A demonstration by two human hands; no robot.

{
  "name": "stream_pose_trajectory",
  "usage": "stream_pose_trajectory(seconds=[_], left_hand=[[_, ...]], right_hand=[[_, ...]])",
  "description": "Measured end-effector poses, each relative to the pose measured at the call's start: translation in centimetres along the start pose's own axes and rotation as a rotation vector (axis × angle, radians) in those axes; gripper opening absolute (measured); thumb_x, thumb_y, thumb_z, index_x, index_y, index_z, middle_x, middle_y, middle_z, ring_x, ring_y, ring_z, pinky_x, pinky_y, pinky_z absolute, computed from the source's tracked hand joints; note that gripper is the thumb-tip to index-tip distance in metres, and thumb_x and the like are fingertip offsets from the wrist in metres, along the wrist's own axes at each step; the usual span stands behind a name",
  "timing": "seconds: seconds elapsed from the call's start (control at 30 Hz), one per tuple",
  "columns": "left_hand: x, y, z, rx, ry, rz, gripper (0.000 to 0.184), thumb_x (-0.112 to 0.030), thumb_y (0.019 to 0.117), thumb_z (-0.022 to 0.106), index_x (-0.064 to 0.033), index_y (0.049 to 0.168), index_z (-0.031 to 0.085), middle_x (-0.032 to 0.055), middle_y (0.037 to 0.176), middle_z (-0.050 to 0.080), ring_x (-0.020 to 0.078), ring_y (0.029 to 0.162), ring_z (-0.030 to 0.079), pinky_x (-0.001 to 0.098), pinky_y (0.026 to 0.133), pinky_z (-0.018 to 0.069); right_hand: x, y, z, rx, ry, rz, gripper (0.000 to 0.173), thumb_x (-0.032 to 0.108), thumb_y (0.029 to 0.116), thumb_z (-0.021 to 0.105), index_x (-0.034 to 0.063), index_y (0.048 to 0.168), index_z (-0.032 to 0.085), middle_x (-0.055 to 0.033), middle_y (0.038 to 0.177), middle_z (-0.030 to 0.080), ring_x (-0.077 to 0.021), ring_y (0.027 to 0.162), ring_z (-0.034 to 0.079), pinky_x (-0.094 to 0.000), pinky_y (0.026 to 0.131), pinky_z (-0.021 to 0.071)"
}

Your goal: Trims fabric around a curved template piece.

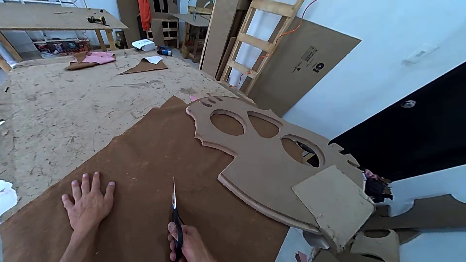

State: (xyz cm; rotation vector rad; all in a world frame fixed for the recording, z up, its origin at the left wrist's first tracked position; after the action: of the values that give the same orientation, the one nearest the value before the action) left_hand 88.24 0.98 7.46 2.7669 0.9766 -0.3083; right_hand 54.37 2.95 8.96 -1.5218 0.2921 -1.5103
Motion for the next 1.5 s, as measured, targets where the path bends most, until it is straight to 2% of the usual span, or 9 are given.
stream_pose_trajectory(seconds=[0.1,0.27,0.43,0.63,0.73,0.83,1.0,1.23,1.5], left_hand=[[0.9,2.6,0.2,0.015,0.0,-0.014,0.086,-0.073,0.0966,0.02,-0.0171,0.16,0.036,0.0163,0.168,0.027,0.0426,0.156,0.017,0.0741,0.119,0.0072],[1.2,5.4,-0.2,0.032,0.027,-0.069,0.087,-0.072,0.0971,0.022,-0.0139,0.16,0.035,0.019,0.167,0.027,0.0439,0.156,0.018,0.0728,0.12,0.0067],[1.8,7.4,-0.2,0.06,0.029,-0.067,0.089,-0.074,0.0967,0.02,-0.0148,0.161,0.033,0.0188,0.168,0.025,0.0444,0.156,0.016,0.0742,0.119,0.0079],[1.9,7.4,-0.2,0.039,0.019,-0.051,0.09,-0.075,0.0956,0.021,-0.014,0.161,0.032,0.0212,0.168,0.024,0.0463,0.155,0.016,0.0757,0.118,0.0074],[2.0,7.5,0.0,0.037,0.029,-0.056,0.093,-0.078,0.094,0.018,-0.0149,0.161,0.032,0.0193,0.168,0.026,0.0461,0.155,0.017,0.0752,0.118,0.0083],[2.1,7.6,0.1,0.033,0.022,-0.059,0.094,-0.079,0.0935,0.018,-0.0155,0.161,0.033,0.0183,0.168,0.026,0.0452,0.156,0.017,0.075,0.118,0.0085],[2.3,7.8,0.3,0.028,0.021,-0.067,0.093,-0.079,0.0936,0.019,-0.0164,0.162,0.031,0.017,0.168,0.025,0.0443,0.156,0.016,0.0749,0.118,0.0076],[2.0,7.8,-0.1,0.026,0.027,-0.083,0.09,-0.076,0.0943,0.021,-0.0177,0.162,0.032,0.0164,0.169,0.025,0.0435,0.156,0.016,0.0737,0.119,0.0084],[2.2,7.8,0.2,0.028,0.048,-0.078,0.09,-0.077,0.0945,0.019,-0.0179,0.162,0.032,0.0173,0.168,0.025,0.0437,0.156,0.017,0.0736,0.119,0.0089]], right_hand=[[1.0,1.0,1.6,-0.015,0.09,0.004,0.046,0.048,0.1074,0.048,0.0048,0.098,0.061,-0.0026,0.071,0.06,-0.0098,0.052,0.058,-0.0218,0.043,0.0467],[1.0,1.7,3.9,-0.113,0.221,-0.068,0.039,0.038,0.1087,0.05,-0.0001,0.103,0.059,-0.0049,0.072,0.06,-0.0108,0.054,0.06,-0.0223,0.045,0.0494],[3.1,3.8,6.1,-0.133,0.429,-0.116,0.049,0.044,0.111,0.038,-0.0004,0.104,0.057,-0.0058,0.073,0.06,-0.0148,0.058,0.064,-0.0276,0.048,0.0547],[3.4,4.4,6.7,-0.186,0.434,-0.12,0.05,0.046,0.1105,0.038,0.0005,0.103,0.057,-0.0057,0.073,0.059,-0.0134,0.057,0.063,-0.0261,0.047,0.0538],[3.3,4.2,6.5,-0.248,0.397,-0.122,0.044,0.042,0.11,0.044,0.0007,0.102,0.058,-0.0053,0.071,0.058,-0.0112,0.051,0.058,-0.0229,0.042,0.0483],[3.3,4.2,7.0,-0.286,0.413,-0.14,0.043,0.04,0.1092,0.048,-0.0008,0.103,0.057,-0.0059,0.069,0.058,-0.0116,0.05,0.058,-0.0232,0.042,0.0487],[4.6,5.8,8.0,-0.291,0.534,-0.201,0.046,0.044,0.1104,0.041,-0.0002,0.106,0.055,-0.0073,0.077,0.059,-0.0158,0.06,0.063,-0.0292,0.051,0.0563],[6.5,7.3,8.4,-0.419,0.616,-0.25,0.046,0.043,0.1107,0.041,0.0002,0.1,0.057,-0.0064,0.071,0.058,-0.0135,0.054,0.06,-0.0254,0.044,0.0501],[9.1,9.4,7.4,-0.498,0.776,-0.328,0.047,0.044,0.1117,0.037,0.0014,0.107,0.056,-0.0068,0.075,0.056,-0.0164,0.059,0.062,-0.0302,0.048,0.0533]])
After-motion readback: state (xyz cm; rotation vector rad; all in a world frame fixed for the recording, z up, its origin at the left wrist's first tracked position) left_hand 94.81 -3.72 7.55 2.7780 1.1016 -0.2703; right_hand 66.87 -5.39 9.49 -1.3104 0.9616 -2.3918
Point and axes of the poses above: each hand's wrist, its own y-axis towards the middle knuckle, its own z-axis out of the palm, x = y × z, the point moved 7 cm from there along y, towards the middle knuckle
